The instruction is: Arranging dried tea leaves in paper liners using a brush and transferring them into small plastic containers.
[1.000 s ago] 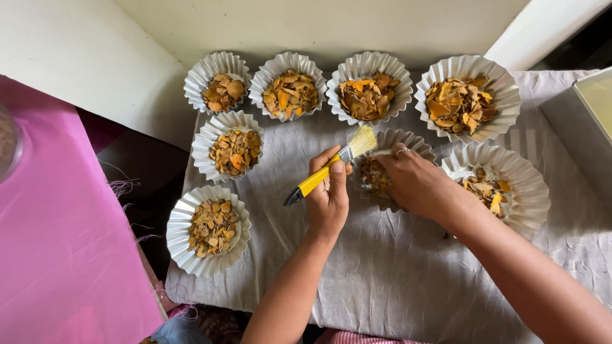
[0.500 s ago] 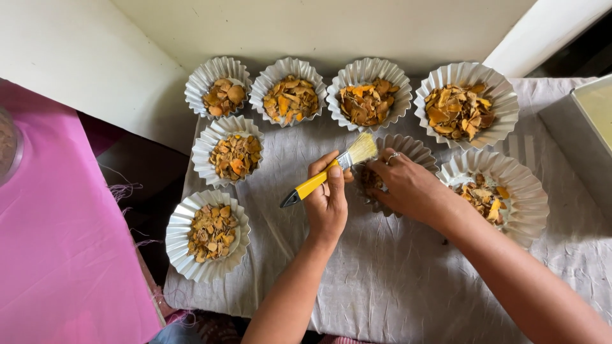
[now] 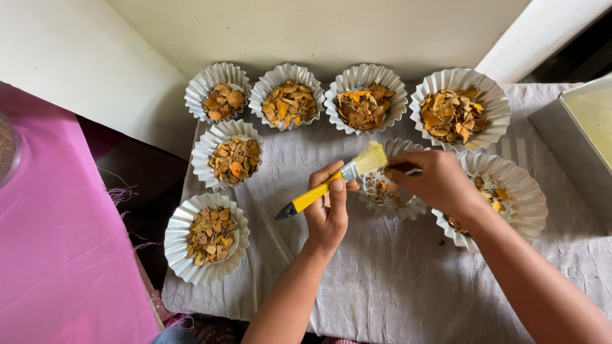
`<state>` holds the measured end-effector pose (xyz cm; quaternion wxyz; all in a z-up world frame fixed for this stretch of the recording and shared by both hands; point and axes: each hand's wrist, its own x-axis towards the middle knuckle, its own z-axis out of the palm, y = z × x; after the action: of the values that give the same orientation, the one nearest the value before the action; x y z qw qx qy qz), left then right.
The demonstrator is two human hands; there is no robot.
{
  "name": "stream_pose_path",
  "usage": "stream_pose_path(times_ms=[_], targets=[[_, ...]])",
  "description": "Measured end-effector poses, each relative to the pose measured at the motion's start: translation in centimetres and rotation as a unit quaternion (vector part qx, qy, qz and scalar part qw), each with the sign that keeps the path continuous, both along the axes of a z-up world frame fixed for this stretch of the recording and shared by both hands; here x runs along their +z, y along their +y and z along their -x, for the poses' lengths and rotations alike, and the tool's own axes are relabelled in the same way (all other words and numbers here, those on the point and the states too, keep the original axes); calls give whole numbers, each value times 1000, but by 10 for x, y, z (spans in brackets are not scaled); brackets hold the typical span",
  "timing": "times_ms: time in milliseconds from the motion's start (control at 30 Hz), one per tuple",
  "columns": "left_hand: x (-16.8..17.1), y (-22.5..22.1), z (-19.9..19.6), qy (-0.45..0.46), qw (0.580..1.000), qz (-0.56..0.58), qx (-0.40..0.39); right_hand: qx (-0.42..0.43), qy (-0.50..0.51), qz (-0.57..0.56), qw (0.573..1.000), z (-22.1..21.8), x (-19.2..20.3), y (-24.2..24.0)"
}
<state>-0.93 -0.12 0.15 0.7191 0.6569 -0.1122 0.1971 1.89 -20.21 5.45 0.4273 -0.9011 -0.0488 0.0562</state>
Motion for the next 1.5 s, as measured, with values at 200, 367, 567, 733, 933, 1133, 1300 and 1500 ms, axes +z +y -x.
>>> stream_pose_path(times_ms=[200,367,567,733,933,1133,1300,1500], targets=[[7,-1,3,9,1000,-6,-28,-12,41,-98,994,1,20,-3],[13,2,4,-18,999,19,-24,-20,50,-149,987,6,16,-9],[14,11,4,11,999,36,-37,10,87,-72,994,18,39,-36],[19,10,3,46,999,-6,-21,-3,49,54,997,50,32,-93],[25,0,-3,-98,967,-231,-37,-14,-23,272,962,71,27,-104],[40,-13,-6,-97,907,-400,-92,96,-92,277,952,71,8,-57],[44,-9,-18,-86,870,-483,-46,170,-191,301,919,72,-14,-49],[82,-2,-21,-16,830,-512,-222,161,-249,251,921,74,-16,-50]])
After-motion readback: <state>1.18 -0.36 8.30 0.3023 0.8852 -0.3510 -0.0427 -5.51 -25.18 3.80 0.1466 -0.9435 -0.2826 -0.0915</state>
